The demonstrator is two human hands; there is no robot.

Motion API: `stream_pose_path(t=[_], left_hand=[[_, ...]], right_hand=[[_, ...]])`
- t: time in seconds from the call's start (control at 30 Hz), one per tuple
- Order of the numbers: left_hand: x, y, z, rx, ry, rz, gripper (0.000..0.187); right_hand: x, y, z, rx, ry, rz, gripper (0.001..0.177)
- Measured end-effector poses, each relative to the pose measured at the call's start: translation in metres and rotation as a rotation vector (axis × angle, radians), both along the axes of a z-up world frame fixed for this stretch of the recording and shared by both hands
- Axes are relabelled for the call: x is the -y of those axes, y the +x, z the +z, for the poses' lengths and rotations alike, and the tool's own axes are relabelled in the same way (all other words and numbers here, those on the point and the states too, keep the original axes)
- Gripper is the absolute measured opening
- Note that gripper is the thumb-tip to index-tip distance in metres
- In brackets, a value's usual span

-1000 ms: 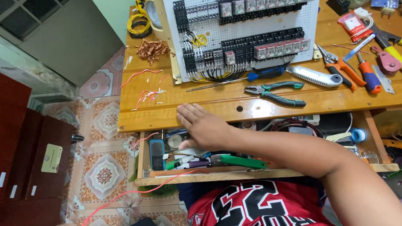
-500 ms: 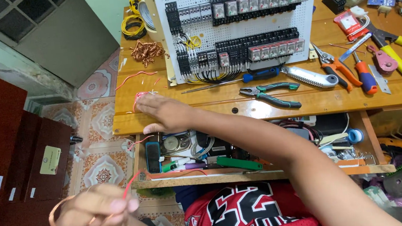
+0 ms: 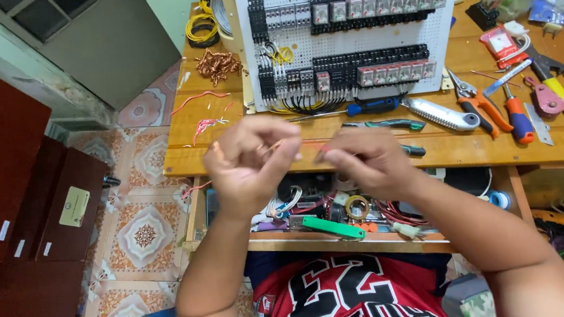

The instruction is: Wiring an electrical control panel by stripping insulation and preparing wire ends

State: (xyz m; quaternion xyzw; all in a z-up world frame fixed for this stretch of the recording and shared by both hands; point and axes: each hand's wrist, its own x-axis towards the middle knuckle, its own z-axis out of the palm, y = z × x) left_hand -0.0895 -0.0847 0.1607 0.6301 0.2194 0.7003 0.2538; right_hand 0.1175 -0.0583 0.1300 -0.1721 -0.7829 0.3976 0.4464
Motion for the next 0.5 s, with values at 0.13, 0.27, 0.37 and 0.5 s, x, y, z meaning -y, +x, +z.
stream_pose_path(t=[0.13,0.27,0.37,0.5], left_hand=[[-0.022,0.027,0.007,-0.139,0.059,0.125,0.046],[-0.033,0.060,0.003,-0.126,0.108,0.193,0.047],[-0.040,0.084,-0.013,-0.071,0.085,0.206,0.045],[-0.039,0.102,-0.023,-0.018,0.059,0.138,0.049]], right_hand=[[0.005,0.045,0.014,0.115,0.153,-0.423,0.013],[0.017,0.054,0.014,0.060,0.234,-0.604,0.011],[0.021,0.051,-0.003,0.030,0.110,-0.571,0.010],[0.012,0.054,-0.036,-0.161,-0.054,-0.423,0.021]])
